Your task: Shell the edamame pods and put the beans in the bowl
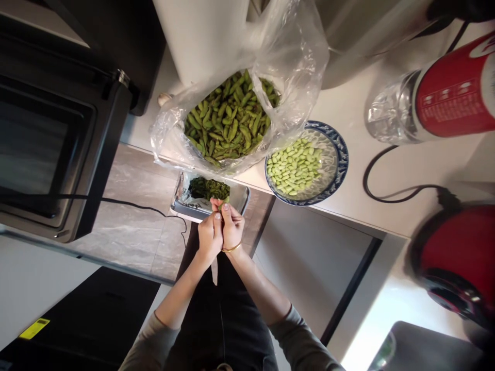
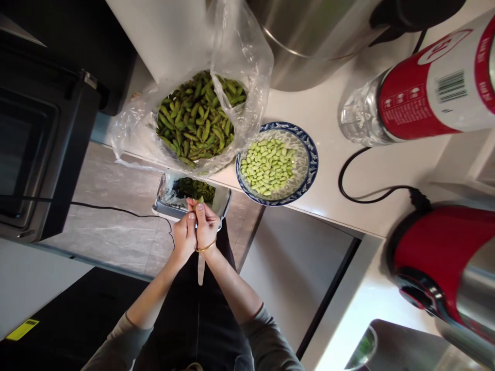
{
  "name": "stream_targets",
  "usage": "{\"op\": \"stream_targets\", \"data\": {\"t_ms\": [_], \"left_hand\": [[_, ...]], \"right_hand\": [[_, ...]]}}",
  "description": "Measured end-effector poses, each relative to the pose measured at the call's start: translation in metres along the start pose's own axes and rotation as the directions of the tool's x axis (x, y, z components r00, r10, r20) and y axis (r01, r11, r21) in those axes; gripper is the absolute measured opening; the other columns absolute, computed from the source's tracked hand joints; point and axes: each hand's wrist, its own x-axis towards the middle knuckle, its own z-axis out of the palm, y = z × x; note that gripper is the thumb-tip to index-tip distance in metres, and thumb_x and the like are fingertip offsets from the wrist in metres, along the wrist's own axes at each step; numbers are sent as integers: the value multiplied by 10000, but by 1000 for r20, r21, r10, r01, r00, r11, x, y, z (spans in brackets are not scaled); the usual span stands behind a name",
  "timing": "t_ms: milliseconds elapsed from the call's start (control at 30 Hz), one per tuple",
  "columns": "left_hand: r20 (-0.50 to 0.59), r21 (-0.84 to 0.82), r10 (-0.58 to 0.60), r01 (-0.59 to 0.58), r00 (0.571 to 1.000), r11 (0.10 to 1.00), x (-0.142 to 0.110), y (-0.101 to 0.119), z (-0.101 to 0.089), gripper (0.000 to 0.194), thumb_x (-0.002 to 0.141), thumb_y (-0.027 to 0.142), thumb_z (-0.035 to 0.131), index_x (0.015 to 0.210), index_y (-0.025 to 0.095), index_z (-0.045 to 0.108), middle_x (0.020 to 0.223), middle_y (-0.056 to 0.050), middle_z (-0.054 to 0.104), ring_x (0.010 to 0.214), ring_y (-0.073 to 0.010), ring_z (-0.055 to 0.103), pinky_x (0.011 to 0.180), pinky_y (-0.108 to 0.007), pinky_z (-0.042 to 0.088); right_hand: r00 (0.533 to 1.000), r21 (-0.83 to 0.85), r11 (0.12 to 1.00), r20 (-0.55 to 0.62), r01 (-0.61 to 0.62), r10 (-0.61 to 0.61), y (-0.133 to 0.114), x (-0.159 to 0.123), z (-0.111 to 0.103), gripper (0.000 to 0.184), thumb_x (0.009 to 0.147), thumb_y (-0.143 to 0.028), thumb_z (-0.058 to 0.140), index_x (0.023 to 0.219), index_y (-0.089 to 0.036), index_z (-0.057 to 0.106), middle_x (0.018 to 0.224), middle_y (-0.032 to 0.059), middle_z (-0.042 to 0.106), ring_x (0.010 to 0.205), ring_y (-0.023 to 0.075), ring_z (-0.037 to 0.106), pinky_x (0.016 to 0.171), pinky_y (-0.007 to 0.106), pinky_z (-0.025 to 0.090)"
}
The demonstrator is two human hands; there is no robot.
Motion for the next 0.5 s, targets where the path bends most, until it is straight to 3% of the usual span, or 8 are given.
{"op": "stream_targets", "data": {"t_ms": [200,367,500], "left_hand": [[75,-244,-151,165,986,956,6,17,-1,431,962,445,304,739,188,569,655,-13,622,602,-127,568,568,-229,404],[79,-358,-231,243,970,901,9,19,-3,383,959,453,326,812,193,566,702,-11,604,658,-132,562,630,-242,421],[78,-607,-361,332,929,722,10,23,2,377,922,506,405,749,193,522,679,13,545,638,-114,518,618,-231,430]], "right_hand": [[993,-16,994,-24,113,-113,-9,-1,7,233,827,-420,610,865,-222,728,909,22,757,928,206,702,985,428,497],[979,-157,967,72,198,-189,-11,-3,7,250,873,-409,544,866,-226,715,984,43,747,1051,222,658,1016,414,453],[967,-164,960,159,226,-200,-12,-4,5,273,875,-428,525,748,-230,664,1100,44,708,1217,228,552,1085,397,366]]}}
